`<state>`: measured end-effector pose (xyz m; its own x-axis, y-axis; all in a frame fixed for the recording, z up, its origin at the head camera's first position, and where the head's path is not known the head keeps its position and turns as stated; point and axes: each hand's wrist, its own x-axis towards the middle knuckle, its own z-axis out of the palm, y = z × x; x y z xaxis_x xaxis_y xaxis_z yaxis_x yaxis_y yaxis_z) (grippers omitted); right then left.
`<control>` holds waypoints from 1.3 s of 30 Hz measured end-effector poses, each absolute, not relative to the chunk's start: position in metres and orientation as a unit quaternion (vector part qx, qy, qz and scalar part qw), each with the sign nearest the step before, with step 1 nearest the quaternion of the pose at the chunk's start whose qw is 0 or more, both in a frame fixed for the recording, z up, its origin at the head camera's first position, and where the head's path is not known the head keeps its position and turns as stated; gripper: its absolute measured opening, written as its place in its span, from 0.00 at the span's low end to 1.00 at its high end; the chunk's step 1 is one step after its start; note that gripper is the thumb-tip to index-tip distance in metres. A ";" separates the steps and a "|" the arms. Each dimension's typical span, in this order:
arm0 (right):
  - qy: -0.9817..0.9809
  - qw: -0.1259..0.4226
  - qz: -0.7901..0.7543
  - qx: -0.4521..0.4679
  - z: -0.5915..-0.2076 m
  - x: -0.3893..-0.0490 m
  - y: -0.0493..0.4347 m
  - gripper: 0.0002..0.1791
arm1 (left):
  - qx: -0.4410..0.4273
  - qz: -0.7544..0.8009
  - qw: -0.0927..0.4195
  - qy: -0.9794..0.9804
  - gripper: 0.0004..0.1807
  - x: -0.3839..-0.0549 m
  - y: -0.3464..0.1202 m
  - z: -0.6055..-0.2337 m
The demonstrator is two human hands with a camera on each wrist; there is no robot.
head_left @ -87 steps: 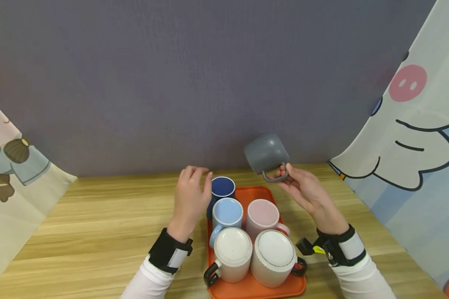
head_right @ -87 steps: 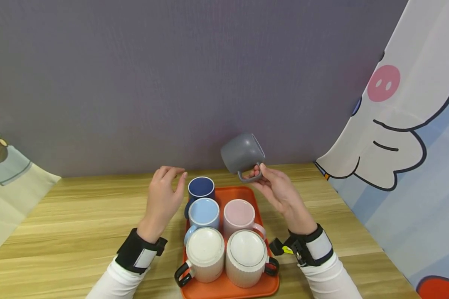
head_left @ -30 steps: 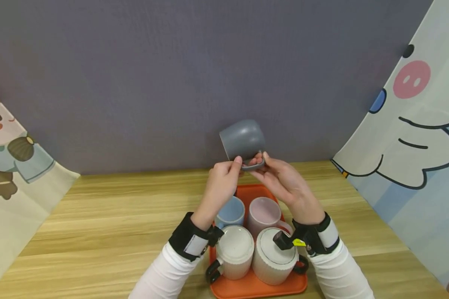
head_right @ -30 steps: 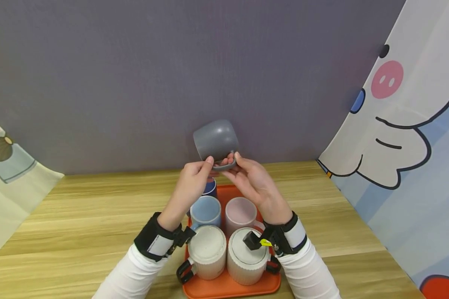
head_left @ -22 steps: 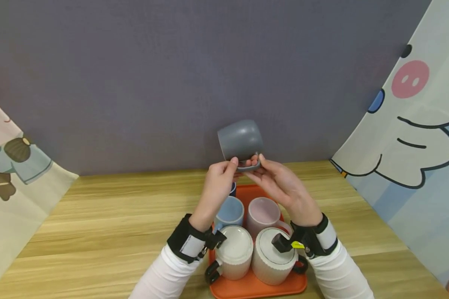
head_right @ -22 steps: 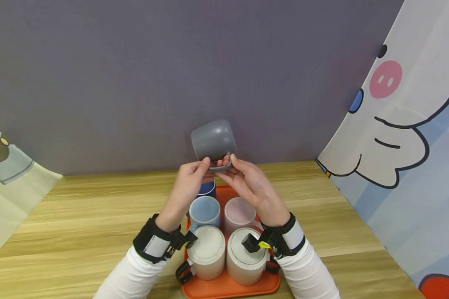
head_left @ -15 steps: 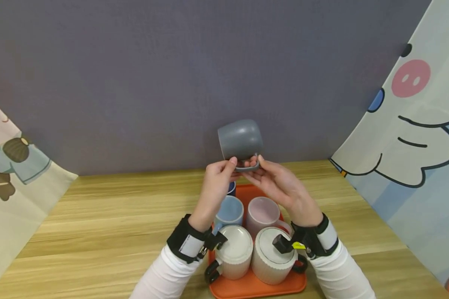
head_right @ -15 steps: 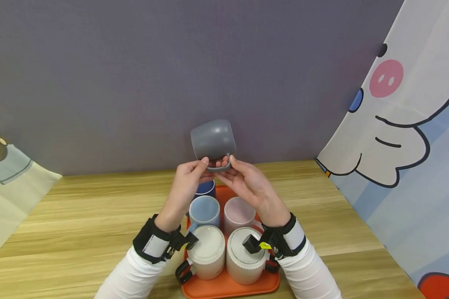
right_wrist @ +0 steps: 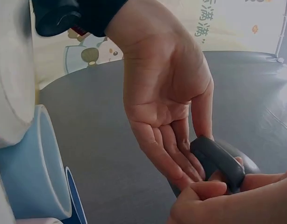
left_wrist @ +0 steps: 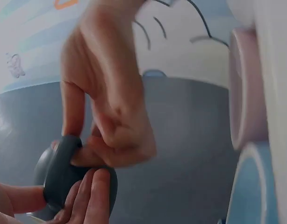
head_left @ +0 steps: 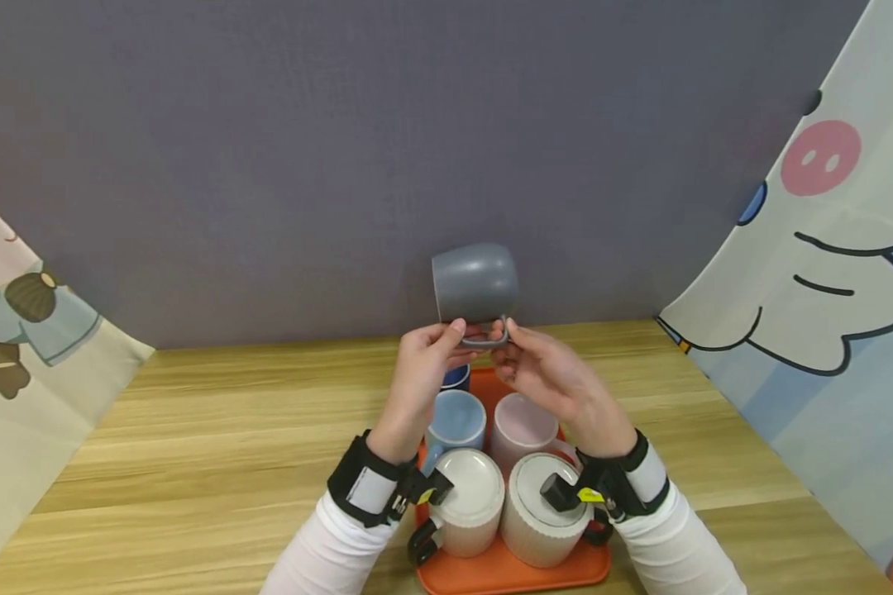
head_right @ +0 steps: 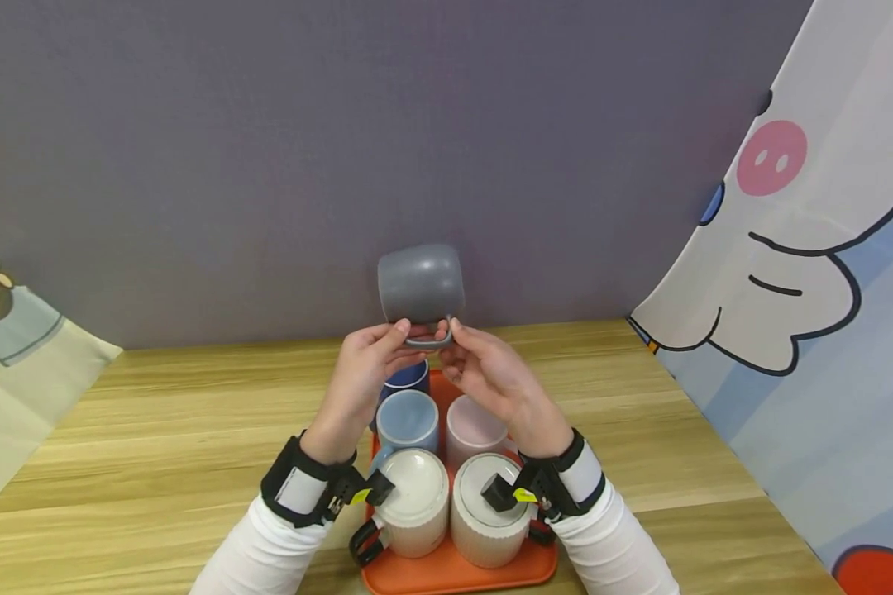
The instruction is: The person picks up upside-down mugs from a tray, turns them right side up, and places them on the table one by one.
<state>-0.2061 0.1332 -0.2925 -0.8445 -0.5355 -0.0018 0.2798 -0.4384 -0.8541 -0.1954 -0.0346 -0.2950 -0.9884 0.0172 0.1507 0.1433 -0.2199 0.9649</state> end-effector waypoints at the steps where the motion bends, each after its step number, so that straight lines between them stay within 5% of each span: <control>1: 0.472 0.243 -0.837 -0.136 -0.293 -0.206 0.133 0.17 | -0.061 -0.787 0.035 -0.613 0.16 -0.196 -0.035 -0.295; 20: 0.387 0.275 -0.878 -0.060 -0.296 -0.206 0.120 0.19 | -0.035 -0.896 -0.018 -0.442 0.12 -0.193 -0.038 -0.295; 32: 0.244 0.341 -0.906 0.052 -0.294 -0.203 0.109 0.14 | -0.066 -0.890 0.064 -0.447 0.12 -0.194 -0.036 -0.299; 39: 0.233 0.345 -0.906 0.075 -0.296 -0.202 0.107 0.15 | -0.050 -0.890 0.054 -0.450 0.09 -0.193 -0.038 -0.298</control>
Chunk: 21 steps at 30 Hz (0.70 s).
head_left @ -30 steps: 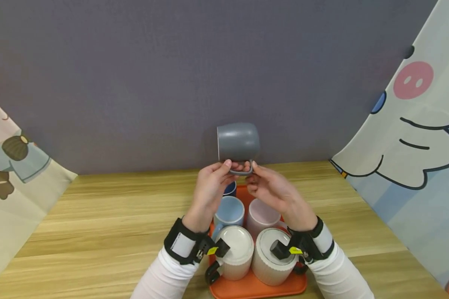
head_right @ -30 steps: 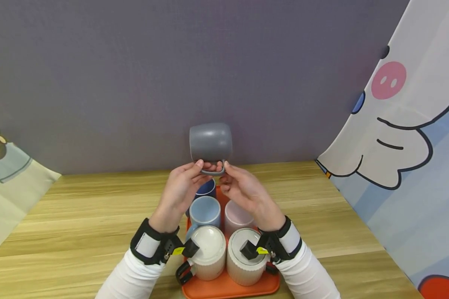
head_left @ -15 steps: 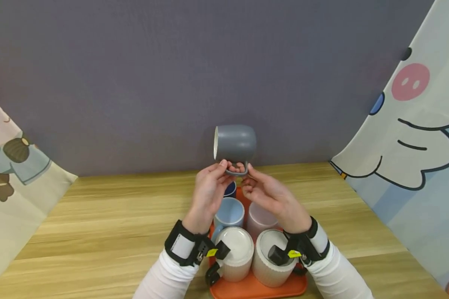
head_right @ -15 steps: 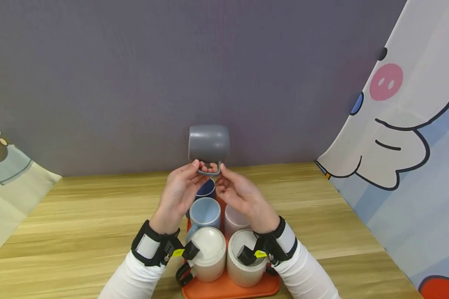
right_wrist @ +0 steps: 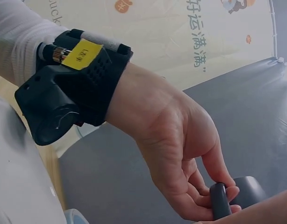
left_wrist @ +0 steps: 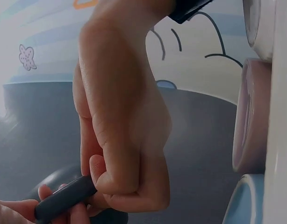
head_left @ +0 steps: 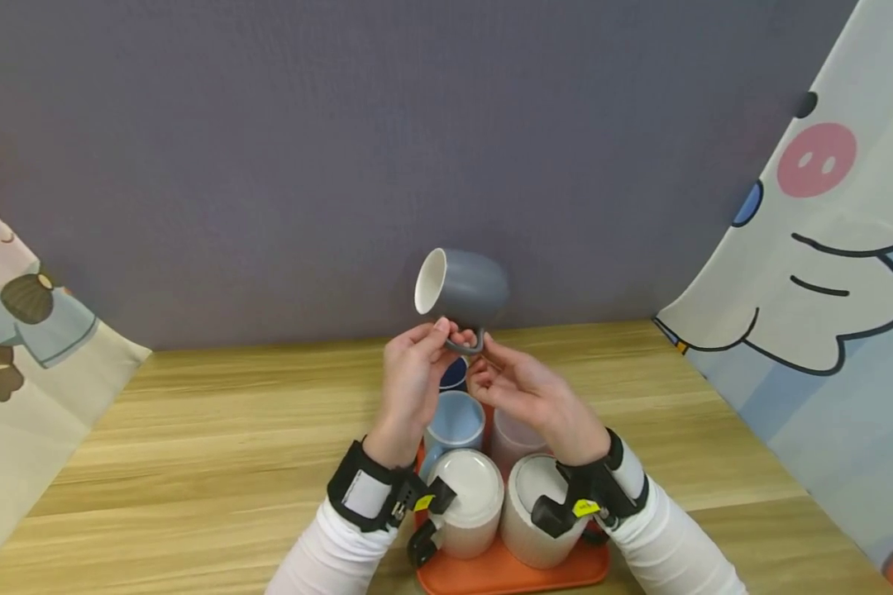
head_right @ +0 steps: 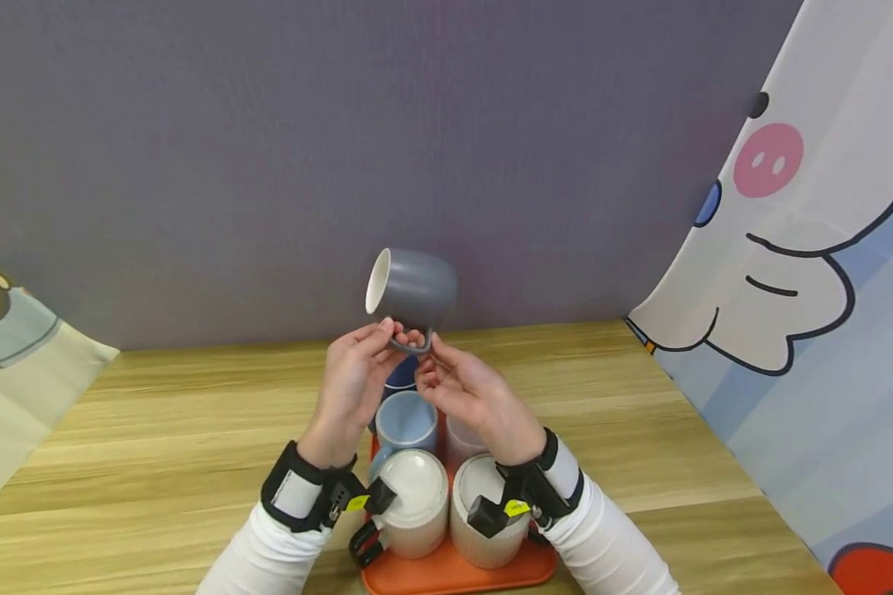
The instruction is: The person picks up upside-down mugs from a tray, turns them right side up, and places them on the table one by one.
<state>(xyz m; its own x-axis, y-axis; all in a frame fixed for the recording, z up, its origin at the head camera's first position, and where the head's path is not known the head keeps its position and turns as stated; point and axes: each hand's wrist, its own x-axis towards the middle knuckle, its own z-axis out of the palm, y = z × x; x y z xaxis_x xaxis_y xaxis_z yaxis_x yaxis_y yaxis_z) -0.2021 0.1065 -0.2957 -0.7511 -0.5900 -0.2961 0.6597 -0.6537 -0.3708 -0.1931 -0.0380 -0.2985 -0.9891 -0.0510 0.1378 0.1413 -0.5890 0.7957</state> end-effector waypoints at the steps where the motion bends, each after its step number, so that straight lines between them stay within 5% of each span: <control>1: 0.236 0.344 -0.906 0.075 -0.296 -0.202 0.106 0.15 | -0.048 -0.889 0.052 -0.452 0.09 -0.193 -0.039 -0.299; 13: 0.271 0.326 -0.903 0.065 -0.293 -0.200 0.104 0.12 | -0.076 -0.874 0.074 -0.473 0.08 -0.197 -0.048 -0.297; 21: 0.460 0.282 -0.838 -0.081 -0.291 -0.200 0.132 0.29 | -0.070 -0.864 0.140 -0.479 0.08 -0.205 -0.064 -0.299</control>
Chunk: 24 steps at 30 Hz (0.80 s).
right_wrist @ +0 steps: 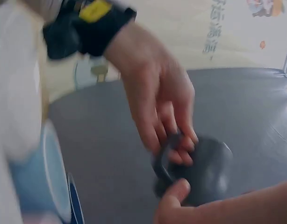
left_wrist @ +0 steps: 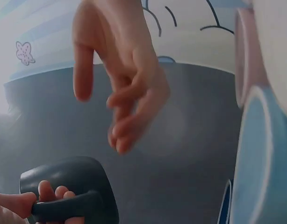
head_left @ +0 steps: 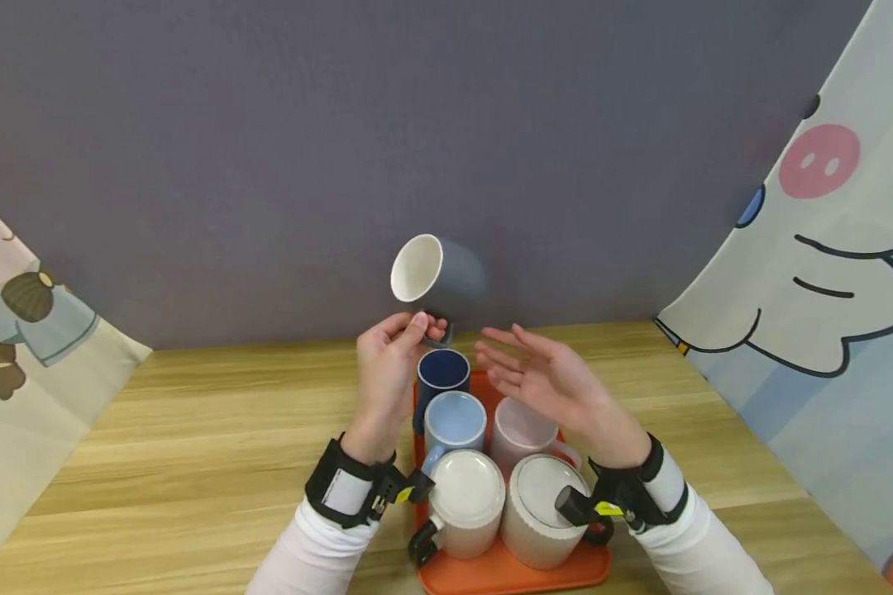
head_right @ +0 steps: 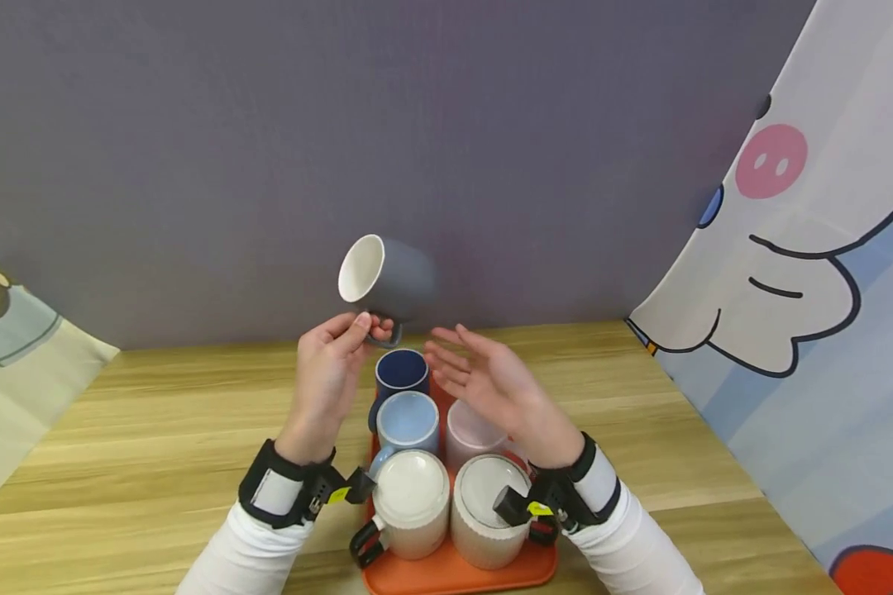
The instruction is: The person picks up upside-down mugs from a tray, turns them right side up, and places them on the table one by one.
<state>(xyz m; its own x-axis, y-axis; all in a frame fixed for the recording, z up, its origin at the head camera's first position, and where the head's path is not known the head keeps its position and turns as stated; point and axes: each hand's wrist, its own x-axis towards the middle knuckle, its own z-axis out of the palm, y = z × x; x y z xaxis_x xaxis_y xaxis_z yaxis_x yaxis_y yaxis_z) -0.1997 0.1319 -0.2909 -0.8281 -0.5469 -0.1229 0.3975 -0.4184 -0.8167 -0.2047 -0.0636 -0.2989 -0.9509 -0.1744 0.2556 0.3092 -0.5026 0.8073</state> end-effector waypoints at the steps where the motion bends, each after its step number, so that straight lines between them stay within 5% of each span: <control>1: 0.490 0.260 -0.826 -0.103 -0.291 -0.199 0.136 0.29 | -0.065 -0.862 0.145 -0.481 0.08 -0.205 -0.066 -0.299; 10: 0.658 0.037 -0.727 -0.192 -0.291 -0.193 0.168 0.22 | -0.030 -0.843 0.173 -0.509 0.05 -0.207 -0.093 -0.303; 18: 0.758 -0.047 -0.637 -0.134 -0.299 -0.199 0.178 0.30 | -0.012 -0.825 0.198 -0.528 0.06 -0.212 -0.115 -0.312; 24: 0.837 -0.114 -0.521 -0.122 -0.319 -0.208 0.185 0.25 | 0.012 -0.814 0.213 -0.541 0.06 -0.217 -0.130 -0.322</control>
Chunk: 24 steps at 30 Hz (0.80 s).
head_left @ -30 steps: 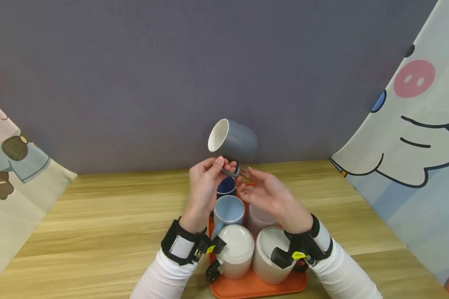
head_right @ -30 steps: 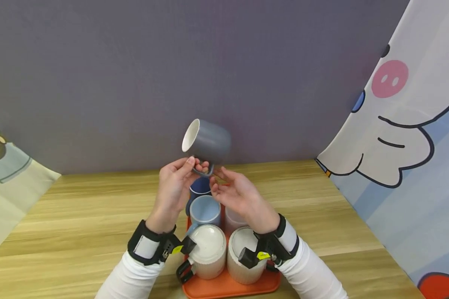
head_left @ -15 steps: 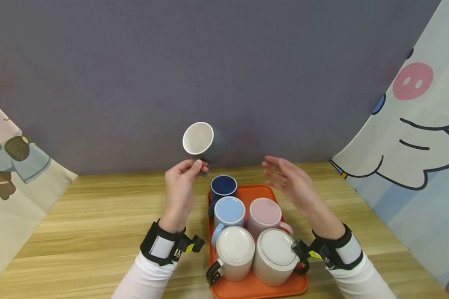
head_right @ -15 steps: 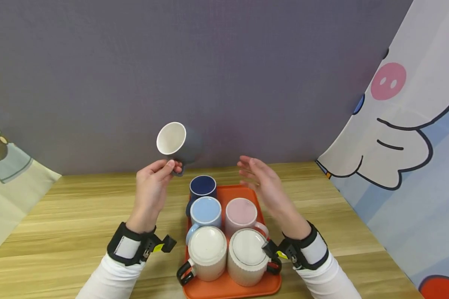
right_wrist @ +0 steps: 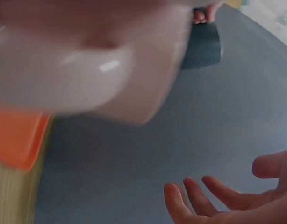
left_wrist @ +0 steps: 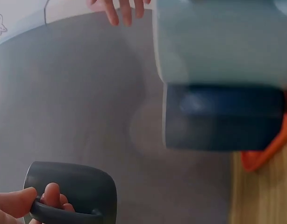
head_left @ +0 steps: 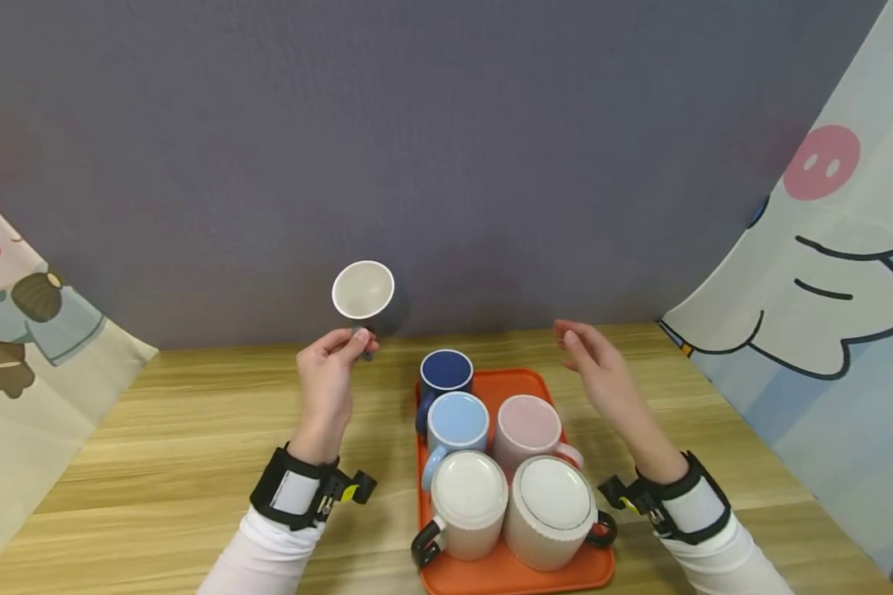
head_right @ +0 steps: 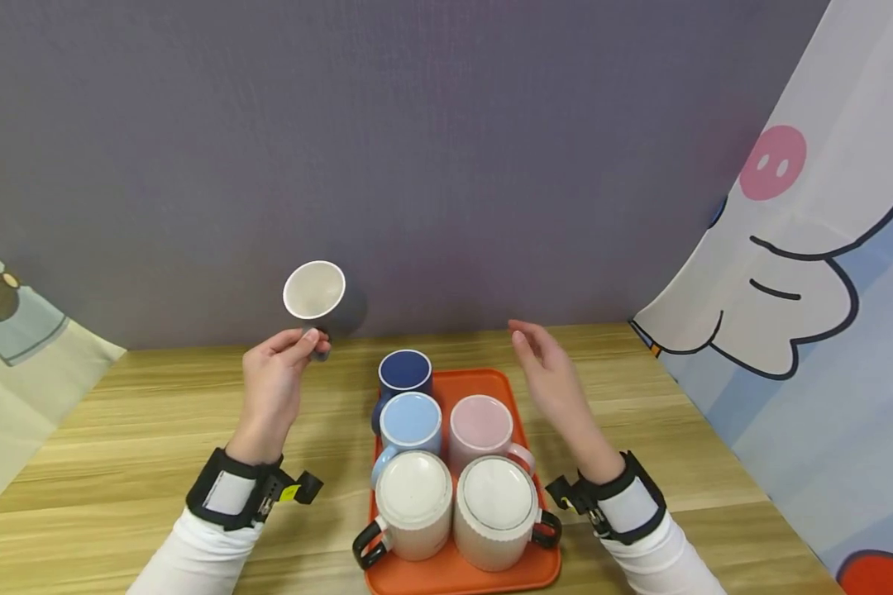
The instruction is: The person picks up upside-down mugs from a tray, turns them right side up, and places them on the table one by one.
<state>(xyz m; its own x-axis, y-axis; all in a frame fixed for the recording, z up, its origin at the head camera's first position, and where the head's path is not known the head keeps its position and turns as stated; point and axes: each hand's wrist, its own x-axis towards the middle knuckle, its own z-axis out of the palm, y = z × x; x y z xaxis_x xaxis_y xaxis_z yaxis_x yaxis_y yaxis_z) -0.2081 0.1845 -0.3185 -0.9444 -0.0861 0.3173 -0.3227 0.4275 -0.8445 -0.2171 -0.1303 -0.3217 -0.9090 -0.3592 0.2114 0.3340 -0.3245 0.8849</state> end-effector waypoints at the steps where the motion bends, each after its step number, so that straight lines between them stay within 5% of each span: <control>1: -0.848 0.128 0.500 0.121 -0.322 -0.209 0.185 0.24 | 0.016 -0.810 0.216 -0.544 0.06 -0.218 -0.133 -0.323; 10: -0.901 0.241 0.337 0.128 -0.351 -0.217 0.193 0.25 | 0.062 -0.782 0.225 -0.578 0.04 -0.226 -0.158 -0.340; 24: -0.930 0.236 0.255 0.118 -0.376 -0.220 0.211 0.26 | 0.133 -0.752 0.229 -0.604 0.05 -0.244 -0.183 -0.365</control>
